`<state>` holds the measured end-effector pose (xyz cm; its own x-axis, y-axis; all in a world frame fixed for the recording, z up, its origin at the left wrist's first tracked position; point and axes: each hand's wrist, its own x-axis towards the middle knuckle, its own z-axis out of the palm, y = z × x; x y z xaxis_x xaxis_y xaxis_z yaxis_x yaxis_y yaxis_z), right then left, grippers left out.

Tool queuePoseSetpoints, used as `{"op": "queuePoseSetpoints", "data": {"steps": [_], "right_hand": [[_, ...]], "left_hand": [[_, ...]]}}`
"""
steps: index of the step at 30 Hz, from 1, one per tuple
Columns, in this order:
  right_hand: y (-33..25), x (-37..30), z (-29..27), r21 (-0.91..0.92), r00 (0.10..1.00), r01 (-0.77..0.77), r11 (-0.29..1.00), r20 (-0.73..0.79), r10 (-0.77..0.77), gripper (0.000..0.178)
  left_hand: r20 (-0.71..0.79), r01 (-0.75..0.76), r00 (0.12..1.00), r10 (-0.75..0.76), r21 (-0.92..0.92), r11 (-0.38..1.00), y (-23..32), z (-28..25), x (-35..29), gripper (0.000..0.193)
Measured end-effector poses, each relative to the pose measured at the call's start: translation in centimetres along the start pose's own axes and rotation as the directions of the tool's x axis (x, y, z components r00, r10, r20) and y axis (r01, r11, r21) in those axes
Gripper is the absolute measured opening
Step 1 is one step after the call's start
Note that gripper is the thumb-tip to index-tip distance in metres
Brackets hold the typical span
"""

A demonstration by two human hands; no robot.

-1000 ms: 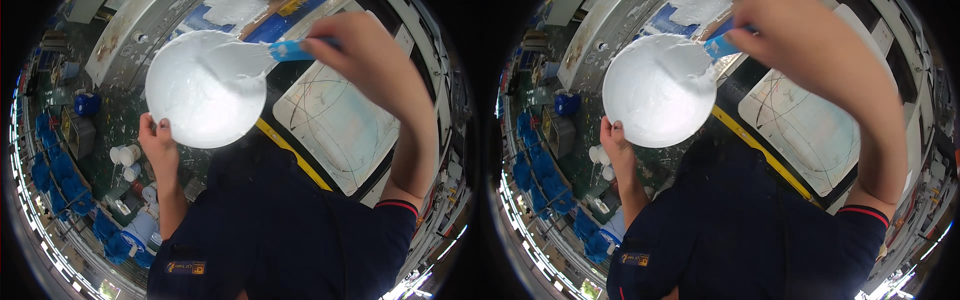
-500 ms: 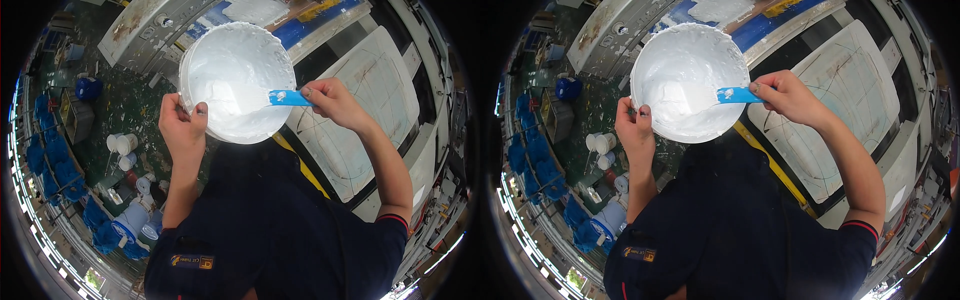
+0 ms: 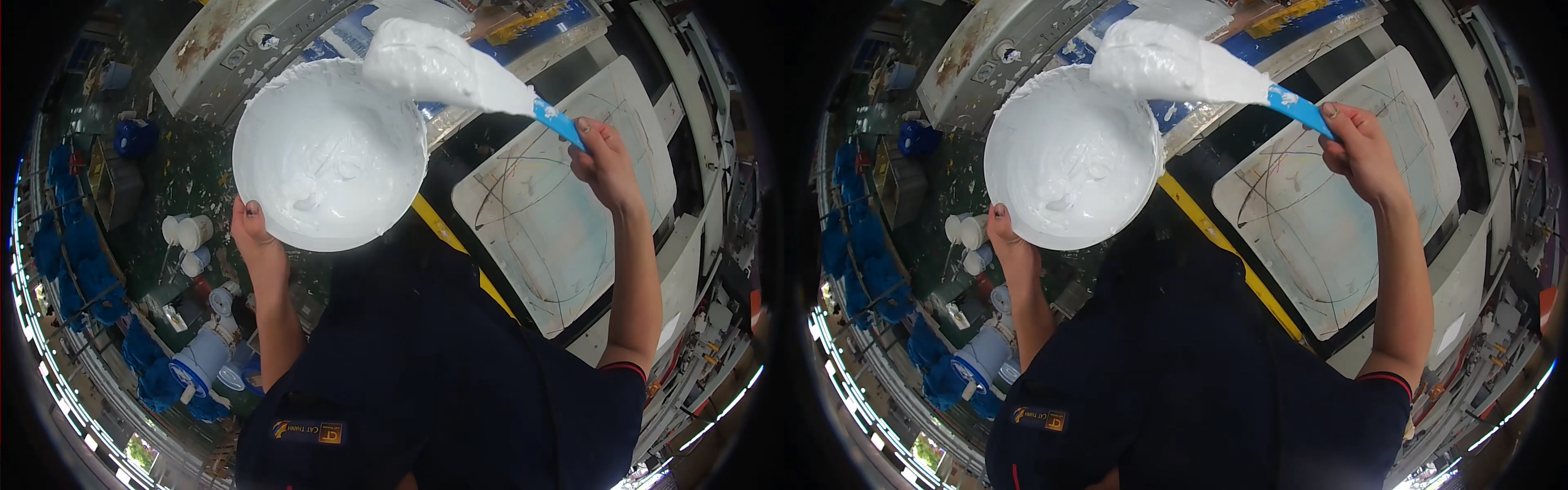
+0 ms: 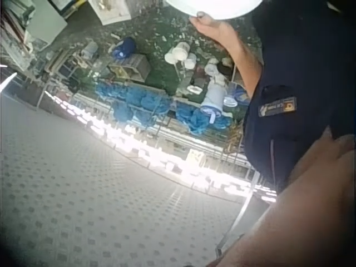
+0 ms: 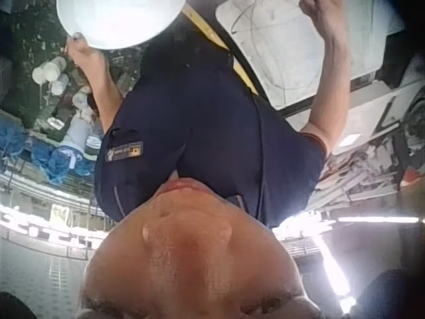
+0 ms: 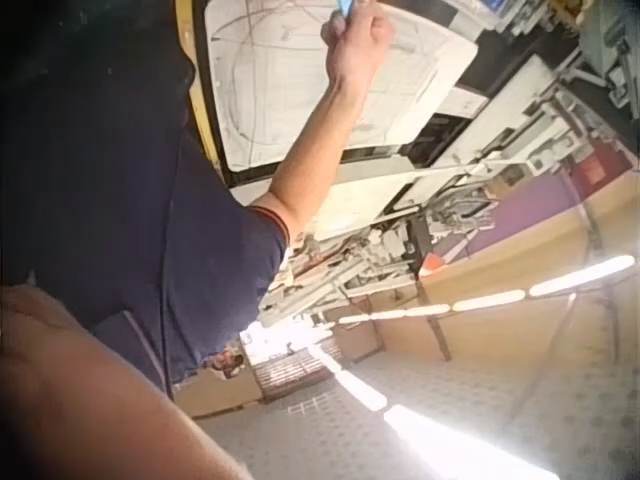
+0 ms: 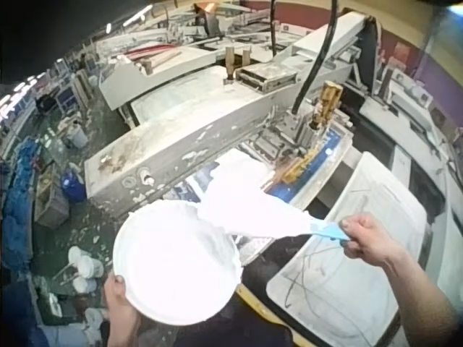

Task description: The recorder is mixing white printing ink in a bucket using a spatula and then applying it to a screen printing machine.

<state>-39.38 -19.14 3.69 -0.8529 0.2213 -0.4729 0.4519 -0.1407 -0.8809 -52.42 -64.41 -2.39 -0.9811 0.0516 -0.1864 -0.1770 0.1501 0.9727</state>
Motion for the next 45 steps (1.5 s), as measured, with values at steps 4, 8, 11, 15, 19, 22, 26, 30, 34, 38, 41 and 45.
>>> {"op": "queuePoseSetpoints", "data": {"steps": [4,8,11,15,19,22,26,30,34,38,41,45], "right_hand": [[-0.6,3.2,-0.5,0.049,0.996,0.006,0.999,-0.087,-0.002,0.031],[1.3,10.5,0.9,0.089,0.998,0.021,0.996,-0.057,-0.015,0.025],[4.1,17.8,4.3,-0.12,0.964,0.239,0.964,-0.091,-0.25,0.025],[4.4,24.3,8.4,-0.632,0.694,0.418,0.653,-0.242,-0.678,0.017],[5.0,27.7,7.1,-0.843,0.561,0.401,0.358,-0.083,-0.824,0.026],[4.8,28.5,7.2,-0.939,0.644,0.202,0.277,-0.086,-0.76,0.028],[4.9,28.3,7.7,-0.942,0.62,0.13,0.311,-0.168,-0.767,0.03],[5.3,27.8,10.7,-0.955,0.696,0.082,0.285,-0.149,-0.702,0.033],[5.7,25.5,14.5,-0.958,0.749,0.203,0.205,0.017,-0.663,0.039],[7.1,22.0,11.7,-0.967,0.68,0.254,-0.002,0.18,-0.711,0.05],[10.0,18.5,6.0,-0.972,0.697,0.226,-0.065,0.208,-0.686,0.058],[10.3,11.1,0.4,-0.985,0.756,0.167,-0.038,0.152,-0.636,0.057]], "left_hand": [[-0.052,-0.04,0.998,0.037,-0.054,0.998,0.3,0.9,-0.4,0.056],[-0.073,-0.025,0.997,0.019,-0.086,0.996,1.0,2.3,-0.5,0.057],[-0.01,-0.045,0.999,0.044,-0.095,0.994,0.6,2.4,-0.5,0.053],[-0.047,0.013,0.999,-0.016,-0.065,0.998,-0.3,1.6,-0.6,0.051],[-0.084,0.069,0.993,-0.082,-0.139,0.988,-1.3,1.0,-0.7,0.043],[-0.057,0.105,0.992,-0.111,-0.098,0.99,-0.8,0.7,-1.2,0.052],[-0.004,0.071,0.997,-0.071,0.006,0.997,-1.8,-0.5,-0.6,0.072],[-0.076,0.081,0.993,-0.095,-0.171,0.982,-1.0,1.1,-0.1,0.032],[0.023,0.059,0.998,-0.058,-0.049,0.997,-1.3,0.1,-0.2,0.071],[0.064,-0.004,0.998,0.014,-0.145,0.989,-0.9,1.0,-0.3,0.059],[0.084,-0.006,0.996,0.015,-0.112,0.994,-0.4,1.0,-1.1,0.066],[0.117,0.022,0.993,-0.01,-0.101,0.995,-0.9,-0.2,-1.2,0.068]]}}
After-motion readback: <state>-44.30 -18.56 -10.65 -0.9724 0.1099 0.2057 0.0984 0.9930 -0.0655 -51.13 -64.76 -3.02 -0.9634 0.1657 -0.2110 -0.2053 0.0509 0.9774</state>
